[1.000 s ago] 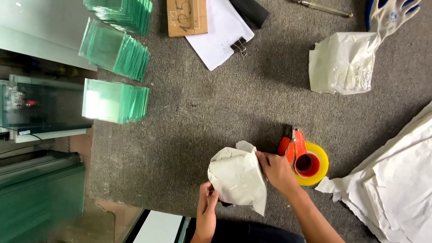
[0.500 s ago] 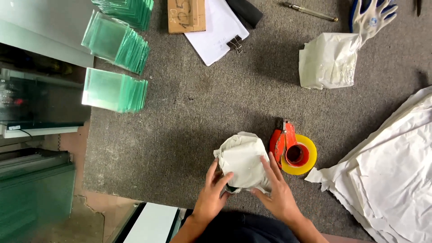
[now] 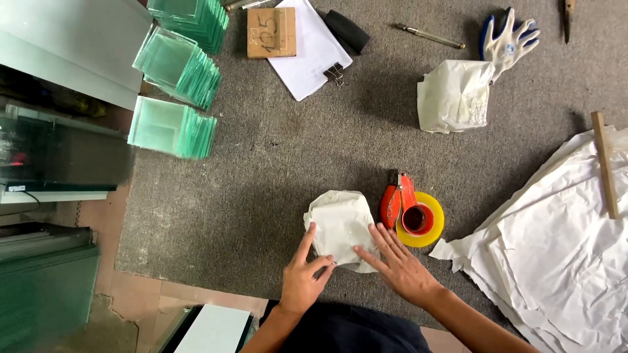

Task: Wrapping individual glass blocks in protective paper and securing them with adhesive tape.

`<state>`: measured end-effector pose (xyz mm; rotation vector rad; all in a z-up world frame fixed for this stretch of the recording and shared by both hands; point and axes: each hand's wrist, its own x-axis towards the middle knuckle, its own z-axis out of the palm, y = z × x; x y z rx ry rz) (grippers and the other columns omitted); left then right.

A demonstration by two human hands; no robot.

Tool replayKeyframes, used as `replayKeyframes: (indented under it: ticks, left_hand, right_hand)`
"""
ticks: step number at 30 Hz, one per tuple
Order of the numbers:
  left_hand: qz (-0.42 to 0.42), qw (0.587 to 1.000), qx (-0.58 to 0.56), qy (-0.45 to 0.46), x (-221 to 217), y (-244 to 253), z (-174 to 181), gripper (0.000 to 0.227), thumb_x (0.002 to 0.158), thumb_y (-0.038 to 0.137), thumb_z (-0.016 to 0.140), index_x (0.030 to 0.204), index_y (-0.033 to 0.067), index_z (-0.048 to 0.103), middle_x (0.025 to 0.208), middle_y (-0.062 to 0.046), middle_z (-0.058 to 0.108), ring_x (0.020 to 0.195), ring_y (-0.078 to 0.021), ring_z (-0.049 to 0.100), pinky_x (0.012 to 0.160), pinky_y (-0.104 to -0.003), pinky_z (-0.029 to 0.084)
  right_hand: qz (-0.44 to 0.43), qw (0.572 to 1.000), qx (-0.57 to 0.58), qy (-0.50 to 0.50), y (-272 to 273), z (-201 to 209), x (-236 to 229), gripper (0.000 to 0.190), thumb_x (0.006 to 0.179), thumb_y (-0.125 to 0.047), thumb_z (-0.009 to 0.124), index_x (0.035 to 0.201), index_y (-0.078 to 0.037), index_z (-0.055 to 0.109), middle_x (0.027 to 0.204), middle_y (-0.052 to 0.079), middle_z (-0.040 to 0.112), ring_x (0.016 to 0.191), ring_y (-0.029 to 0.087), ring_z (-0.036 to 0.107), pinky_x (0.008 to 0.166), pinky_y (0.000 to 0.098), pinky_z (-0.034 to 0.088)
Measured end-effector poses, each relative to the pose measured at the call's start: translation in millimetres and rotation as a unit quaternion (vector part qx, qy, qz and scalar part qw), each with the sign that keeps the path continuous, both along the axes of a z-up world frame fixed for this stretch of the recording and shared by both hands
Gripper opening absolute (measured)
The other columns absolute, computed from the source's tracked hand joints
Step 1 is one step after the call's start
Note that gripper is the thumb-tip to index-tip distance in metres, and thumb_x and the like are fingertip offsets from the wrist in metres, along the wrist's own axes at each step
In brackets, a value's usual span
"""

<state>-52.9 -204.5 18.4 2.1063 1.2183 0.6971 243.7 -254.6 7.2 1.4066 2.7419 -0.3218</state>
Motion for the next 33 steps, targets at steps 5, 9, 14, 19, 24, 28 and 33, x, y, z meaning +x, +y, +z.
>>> replayKeyframes:
  ticks: [5, 9, 14, 19, 24, 28, 33]
  left_hand:
    - [0.025, 0.999, 0.008, -0.026, 9, 2, 8, 0.018, 0.092, 0.018, 0.09, 0.082, 0.0163, 0.076, 0.174, -0.013, 0.042, 0.159, -0.049, 0.039, 0.107, -0.057, 0.061]
    - [-0.005, 0.996, 0.08, 0.024, 12, 5, 14, 0.018, 0.09, 0.011, 0.085, 0.078, 0.0111, 0.073, 0.163, -0.014, 0.054, 0.158, -0.0572, 0.034, 0.124, -0.07, 0.041]
    - [-0.009, 0.988, 0.117, 0.101, 23, -17, 2, 0.058, 0.109, 0.057, 0.042, 0.092, 0.0076, 0.067, 0.15, -0.016, 0.064, 0.151, -0.0485, 0.046, 0.111, -0.063, 0.046]
    - [0.012, 0.948, 0.169, 0.27, 41, -23, -39, 0.091, 0.065, 0.067, 0.102, 0.128, 0.0178, 0.059, 0.151, -0.009, 0.057, 0.155, -0.0489, 0.042, 0.119, -0.071, 0.042]
    - [0.048, 0.946, 0.199, 0.25, 46, -14, -54, 0.046, 0.08, 0.029, 0.09, 0.115, 0.0276, 0.059, 0.132, 0.0, 0.063, 0.144, -0.0417, 0.053, 0.12, -0.074, 0.036]
    - [0.032, 0.971, 0.186, 0.145, 39, -7, -11, 0.024, 0.087, 0.016, 0.083, 0.106, 0.013, 0.07, 0.124, -0.009, 0.07, 0.135, -0.0466, 0.059, 0.114, -0.069, 0.044]
    - [-0.059, 0.974, 0.174, 0.135, 21, 3, -24, 0.024, 0.085, 0.006, 0.079, 0.105, 0.0156, 0.072, 0.119, -0.004, 0.072, 0.122, -0.039, 0.058, 0.12, -0.067, 0.04]
  right_hand:
    - [0.039, 0.993, 0.06, 0.099, 21, -18, 0, 0.113, 0.07, 0.014, 0.07, 0.167, -0.027, 0.026, 0.183, 0.025, 0.01, 0.169, 0.049, 0.014, 0.136, 0.0614, 0.025]
    - [0.039, 0.969, 0.114, 0.213, 46, -9, -16, 0.015, 0.101, -0.03, 0.083, 0.108, -0.025, 0.071, 0.155, 0.003, 0.065, 0.148, 0.039, 0.056, 0.113, 0.0618, 0.046]
    - [-0.01, 0.977, 0.042, 0.207, 64, -10, -26, 0.018, 0.087, -0.029, 0.091, 0.098, -0.031, 0.077, 0.13, -0.009, 0.074, 0.126, 0.027, 0.061, 0.093, 0.0504, 0.044]
    - [-0.069, 0.981, -0.145, 0.113, 90, 10, -32, 0.01, 0.087, -0.031, 0.089, 0.09, -0.029, 0.079, 0.13, -0.007, 0.073, 0.126, 0.025, 0.056, 0.103, 0.0537, 0.044]
    - [-0.188, 0.967, -0.046, 0.169, 101, -35, -24, 0.018, 0.09, -0.043, 0.086, 0.089, -0.027, 0.077, 0.104, -0.005, 0.069, 0.107, 0.024, 0.065, 0.089, 0.0424, 0.052]
    - [-0.196, 0.929, -0.075, 0.304, 85, 15, -22, 0.025, 0.108, -0.031, 0.068, 0.103, -0.01, 0.081, 0.107, 0.005, 0.072, 0.094, 0.026, 0.061, 0.088, 0.0427, 0.052]
    - [-0.039, 0.992, -0.065, 0.106, 43, 44, -6, 0.053, 0.088, -0.034, 0.083, 0.135, -0.027, 0.061, 0.166, 0.015, 0.039, 0.148, 0.038, 0.043, 0.119, 0.0706, 0.039]
